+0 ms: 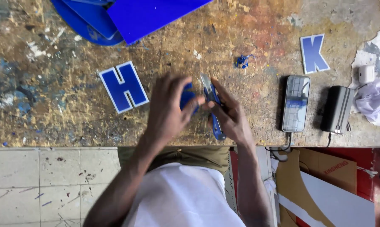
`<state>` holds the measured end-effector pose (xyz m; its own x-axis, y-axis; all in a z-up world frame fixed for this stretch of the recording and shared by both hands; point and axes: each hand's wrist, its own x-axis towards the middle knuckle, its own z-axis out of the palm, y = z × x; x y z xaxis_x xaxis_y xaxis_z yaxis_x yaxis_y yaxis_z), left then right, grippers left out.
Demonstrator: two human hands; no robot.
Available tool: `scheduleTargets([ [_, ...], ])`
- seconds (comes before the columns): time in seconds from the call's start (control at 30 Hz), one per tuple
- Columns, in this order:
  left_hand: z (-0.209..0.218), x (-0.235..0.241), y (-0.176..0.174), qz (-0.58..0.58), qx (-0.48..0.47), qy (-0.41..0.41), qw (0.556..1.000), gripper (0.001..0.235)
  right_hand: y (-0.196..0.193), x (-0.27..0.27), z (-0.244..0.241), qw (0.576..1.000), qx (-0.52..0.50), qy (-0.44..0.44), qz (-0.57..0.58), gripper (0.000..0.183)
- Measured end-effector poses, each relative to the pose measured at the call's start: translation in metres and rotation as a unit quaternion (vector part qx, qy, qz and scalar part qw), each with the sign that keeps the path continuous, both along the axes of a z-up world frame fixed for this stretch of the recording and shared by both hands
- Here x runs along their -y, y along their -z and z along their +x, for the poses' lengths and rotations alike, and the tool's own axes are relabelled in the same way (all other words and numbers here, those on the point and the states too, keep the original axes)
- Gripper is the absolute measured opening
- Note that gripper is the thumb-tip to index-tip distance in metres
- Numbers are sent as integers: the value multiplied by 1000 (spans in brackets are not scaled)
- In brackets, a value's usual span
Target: Trimming and cleaning the edges of blue acrylic letters using a utility knife on a workbench.
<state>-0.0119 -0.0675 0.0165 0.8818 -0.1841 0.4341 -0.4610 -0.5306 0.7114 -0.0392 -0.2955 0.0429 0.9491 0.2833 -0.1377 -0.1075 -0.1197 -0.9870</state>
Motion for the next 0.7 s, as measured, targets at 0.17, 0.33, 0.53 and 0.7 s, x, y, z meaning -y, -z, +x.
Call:
scheduleTargets([
  [0.17,-22,-7,13,95,-60,4,994,65,-4,-2,-11,997,-60,-30,-35,66],
  [0.33,-11,-17,6,114,-75,60,989,53,-1,-10,-13,997,-73,-11,-30,65],
  [0.53,-10,-17,8,127,-79,65,987,51,-3,-10,-13,994,-98,7,-45,64],
  [0.7,-11,-18,15,124,-88,62,986,50,5,-8,-13,992,-124,21,-22,65],
])
